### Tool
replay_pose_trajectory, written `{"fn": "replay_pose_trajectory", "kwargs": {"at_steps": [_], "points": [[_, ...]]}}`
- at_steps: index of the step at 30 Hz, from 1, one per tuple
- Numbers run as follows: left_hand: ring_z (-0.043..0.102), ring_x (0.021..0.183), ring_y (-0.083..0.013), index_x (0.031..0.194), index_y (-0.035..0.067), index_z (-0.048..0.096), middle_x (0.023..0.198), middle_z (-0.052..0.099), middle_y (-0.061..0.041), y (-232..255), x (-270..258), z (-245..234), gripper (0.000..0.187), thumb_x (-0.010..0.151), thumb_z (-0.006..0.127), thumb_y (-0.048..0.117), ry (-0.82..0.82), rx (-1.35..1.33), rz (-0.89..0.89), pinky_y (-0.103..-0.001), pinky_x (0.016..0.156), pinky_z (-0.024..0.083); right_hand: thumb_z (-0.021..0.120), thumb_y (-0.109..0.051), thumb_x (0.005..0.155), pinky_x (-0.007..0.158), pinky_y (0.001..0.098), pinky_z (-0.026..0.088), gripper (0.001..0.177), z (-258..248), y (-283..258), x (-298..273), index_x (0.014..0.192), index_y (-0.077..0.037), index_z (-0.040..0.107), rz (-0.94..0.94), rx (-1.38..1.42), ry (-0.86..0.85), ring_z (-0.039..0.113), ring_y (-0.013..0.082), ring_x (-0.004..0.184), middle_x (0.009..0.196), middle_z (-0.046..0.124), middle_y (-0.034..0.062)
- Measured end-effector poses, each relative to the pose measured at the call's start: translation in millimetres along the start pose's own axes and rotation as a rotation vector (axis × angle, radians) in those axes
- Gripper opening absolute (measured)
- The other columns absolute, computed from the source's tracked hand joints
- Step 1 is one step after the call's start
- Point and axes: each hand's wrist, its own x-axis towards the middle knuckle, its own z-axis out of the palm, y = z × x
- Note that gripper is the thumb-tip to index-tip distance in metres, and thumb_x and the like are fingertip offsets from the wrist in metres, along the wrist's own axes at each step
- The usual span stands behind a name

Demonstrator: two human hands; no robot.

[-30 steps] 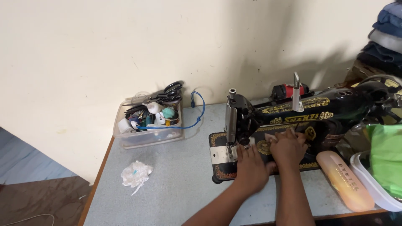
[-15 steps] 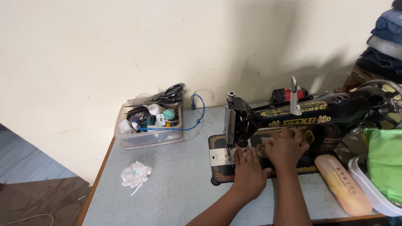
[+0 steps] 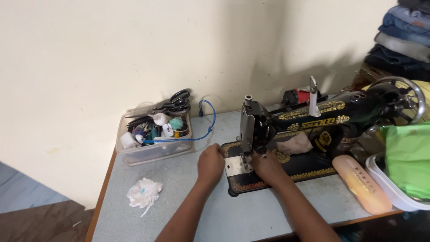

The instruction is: Cleaning and wiping down various parts of a manual sewing machine with a cloth.

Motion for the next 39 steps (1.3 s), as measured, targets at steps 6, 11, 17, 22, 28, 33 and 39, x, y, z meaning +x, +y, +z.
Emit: {"fn": "replay_pose_trajectory", "kwargs": {"at_steps": [6,11,17,22,28,33,39], "points": [[0.072,0.092,-0.0278,0.095,0.016,0.077,0.095,0.077,-0.006,1,17,1,0.019,0.088,0.059,0.018,0.015,-0.073,-0.257,-0.042,0.081,0.053,0.052,-0.036,0.097,0.100,0.0433,0.051,0.038,-4,-2,35,0.127,-0.020,0.070,0.038,0.261,-0.079,0.064,0.0330,0.120,0.131,0.069,0.0123],[0.073,0.091,-0.0266,0.097,0.014,0.075,0.094,0.077,-0.006,-15,15,4,0.017,0.088,0.060,0.018,0.006,-0.152,-0.180,-0.041,0.080,0.054,0.050,-0.022,0.099,0.099,0.0470,0.046,0.036,33,43,26,0.130,-0.012,0.066,-0.244,-0.013,-0.001,0.060,0.0373,0.118,0.133,0.065,0.0155],[0.070,0.091,-0.0284,0.098,0.012,0.073,0.095,0.075,-0.008,-17,8,-1,0.015,0.091,0.060,0.016,-0.005,-0.151,-0.097,-0.043,0.080,0.053,0.045,-0.002,0.093,0.102,0.0428,0.051,0.041,3,-1,-15,0.124,-0.010,0.070,-0.149,-0.097,-0.023,0.063,0.0348,0.119,0.133,0.066,0.0158],[0.068,0.095,-0.0279,0.099,0.010,0.072,0.096,0.073,-0.008,-18,8,1,0.015,0.092,0.059,0.014,-0.008,-0.141,-0.047,-0.042,0.083,0.052,0.048,0.004,0.090,0.109,0.0408,0.048,0.040,-15,-21,-45,0.123,-0.003,0.069,-0.207,-0.028,0.104,0.062,0.0334,0.126,0.131,0.068,0.0194],[0.068,0.096,-0.0272,0.098,0.011,0.071,0.098,0.073,-0.006,-15,11,-2,0.015,0.093,0.060,0.019,-0.029,-0.137,-0.049,-0.042,0.083,0.052,0.055,0.005,0.080,0.110,0.0436,0.041,0.050,-29,-17,-86,0.128,0.001,0.067,-0.357,-0.020,0.047,0.055,0.0339,0.132,0.137,0.063,0.0196],[0.069,0.093,-0.0294,0.095,0.013,0.073,0.096,0.074,-0.007,-8,13,-7,0.025,0.096,0.058,0.032,-0.036,-0.068,-0.079,-0.044,0.081,0.052,0.070,-0.012,0.086,0.101,0.0351,0.056,0.029,-25,-15,-77,0.114,-0.005,0.075,-0.022,0.299,0.146,0.072,0.0234,0.116,0.123,0.074,0.0104],[0.069,0.090,-0.0346,0.091,0.013,0.070,0.092,0.074,-0.011,-7,20,-4,0.037,0.101,0.050,0.042,-0.064,0.002,-0.120,-0.049,0.077,0.052,0.078,-0.013,0.075,0.095,0.0437,0.050,0.050,-6,-47,-73,0.124,-0.003,0.072,-0.027,0.034,0.318,0.057,0.0352,0.116,0.123,0.066,0.0163]]}}
